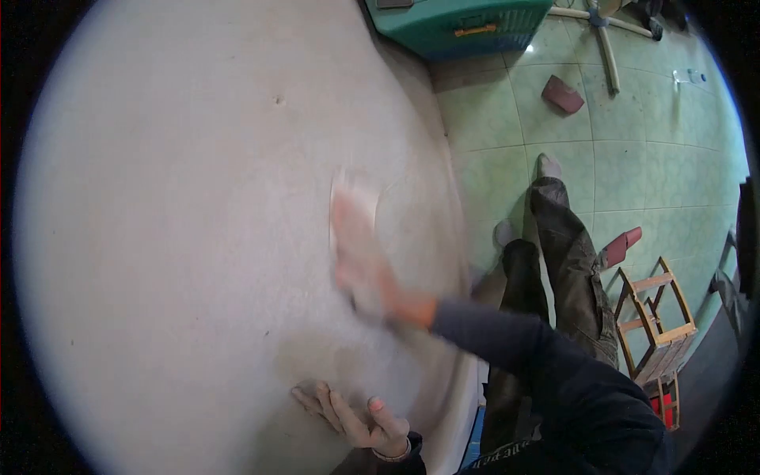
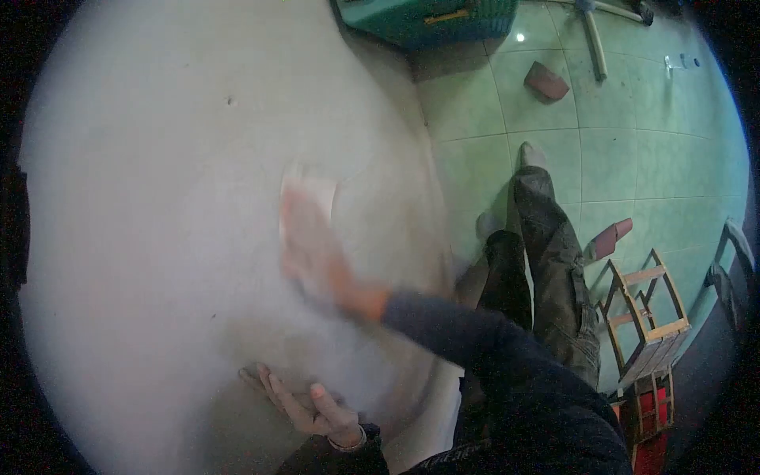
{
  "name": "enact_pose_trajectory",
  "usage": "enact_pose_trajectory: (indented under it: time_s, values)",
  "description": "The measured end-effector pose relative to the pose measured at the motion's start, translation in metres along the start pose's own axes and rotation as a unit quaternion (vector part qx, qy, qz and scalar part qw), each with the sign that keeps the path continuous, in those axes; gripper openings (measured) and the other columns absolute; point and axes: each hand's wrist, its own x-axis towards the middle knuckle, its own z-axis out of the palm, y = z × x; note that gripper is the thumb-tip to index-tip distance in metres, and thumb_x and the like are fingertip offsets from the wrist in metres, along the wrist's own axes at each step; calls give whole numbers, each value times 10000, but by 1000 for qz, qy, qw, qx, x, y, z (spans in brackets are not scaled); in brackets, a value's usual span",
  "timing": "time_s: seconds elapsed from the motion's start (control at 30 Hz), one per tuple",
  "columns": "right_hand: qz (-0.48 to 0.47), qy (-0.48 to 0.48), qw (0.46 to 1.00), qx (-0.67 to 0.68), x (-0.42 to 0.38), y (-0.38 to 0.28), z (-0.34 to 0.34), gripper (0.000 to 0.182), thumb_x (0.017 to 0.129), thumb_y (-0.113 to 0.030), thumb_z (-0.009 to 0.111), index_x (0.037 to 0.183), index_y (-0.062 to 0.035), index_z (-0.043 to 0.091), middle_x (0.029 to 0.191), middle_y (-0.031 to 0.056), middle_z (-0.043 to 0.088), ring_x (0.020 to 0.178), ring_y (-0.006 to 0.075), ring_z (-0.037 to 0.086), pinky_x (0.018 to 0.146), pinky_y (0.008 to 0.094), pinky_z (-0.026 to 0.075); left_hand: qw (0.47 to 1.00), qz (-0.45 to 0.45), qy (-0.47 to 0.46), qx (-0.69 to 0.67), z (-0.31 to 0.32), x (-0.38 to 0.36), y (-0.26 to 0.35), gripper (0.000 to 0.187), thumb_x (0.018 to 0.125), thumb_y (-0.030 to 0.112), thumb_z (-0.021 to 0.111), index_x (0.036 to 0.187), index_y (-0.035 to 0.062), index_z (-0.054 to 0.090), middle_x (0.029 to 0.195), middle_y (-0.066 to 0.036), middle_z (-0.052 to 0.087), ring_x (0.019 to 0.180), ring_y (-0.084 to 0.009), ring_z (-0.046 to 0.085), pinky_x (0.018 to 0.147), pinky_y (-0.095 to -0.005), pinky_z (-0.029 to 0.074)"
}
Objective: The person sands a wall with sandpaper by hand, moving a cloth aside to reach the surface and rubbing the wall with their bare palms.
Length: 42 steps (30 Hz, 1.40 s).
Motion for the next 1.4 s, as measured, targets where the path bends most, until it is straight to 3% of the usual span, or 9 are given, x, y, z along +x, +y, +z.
enact_pose_trajectory:
  time_s: [0.13,0.27,0.53,0.67,0.93,1.07,1.17,1.3,1.4]
  values:
    - [-27,-156,987,-4,-57,-39,-1,659,914,-227,526,1461,16,250,1550,194,169,1455,303,85,1170,438,61,1000,3,-17,8,7,4,-9,524,960,344,449,1392,50,414,1413,-177,426,1355,-510,243,1078,-679,158]
    - [6,28,1000,4,95,19,-25,666,939,-253,487,1484,-5,196,1560,185,129,1457,291,68,1171,434,36,999,-15,-31,-3,5,-11,-14,524,954,342,459,1394,59,415,1414,-183,424,1358,-524,220,1073,-680,143]
    - [-41,-142,989,-18,-21,-44,2,665,947,-271,469,1489,-10,185,1566,180,106,1460,278,61,1170,446,22,999,-13,-43,-11,7,24,1,556,922,303,464,1396,25,382,1437,-217,379,1369,-516,187,1073,-664,158]
    - [25,14,1000,3,137,-2,-32,678,939,-255,447,1483,24,155,1564,190,99,1458,298,60,1169,453,29,998,0,-64,15,9,28,2,551,929,320,471,1395,34,395,1427,-209,398,1354,-526,223,1071,-667,153]
    - [-33,-143,988,-39,-26,-46,-3,706,927,-261,451,1476,53,137,1552,238,81,1447,361,66,1163,476,56,999,-35,-4,-32,22,73,12,548,936,341,478,1392,46,407,1419,-192,414,1330,-541,271,1056,-669,198]
    - [-15,-28,996,-79,156,2,-36,716,942,-304,437,1482,45,122,1557,230,65,1449,347,68,1165,450,63,998,12,-16,-61,21,69,8,544,923,329,501,1374,37,418,1410,-188,424,1317,-544,293,1050,-662,226]
    - [-1,-2,998,-63,172,-3,-35,714,953,-322,421,1484,42,113,1559,226,44,1452,340,50,1167,440,50,998,9,-18,-67,22,79,10,541,909,312,518,1363,32,423,1398,-184,441,1306,-546,310,1052,-655,236]
    - [-22,-117,992,-46,-2,-58,-1,703,956,-301,391,1487,40,79,1561,223,24,1455,337,16,1167,442,29,995,8,-11,-101,23,78,6,529,893,289,536,1344,28,442,1360,-191,479,1290,-550,336,1056,-641,247]
    - [27,-132,989,-65,37,-48,-11,718,949,-311,376,1482,55,64,1563,221,-1,1457,326,-14,1161,439,5,992,18,-20,-121,19,79,4,518,890,278,536,1334,24,448,1338,-202,495,1284,-552,344,1054,-640,251]
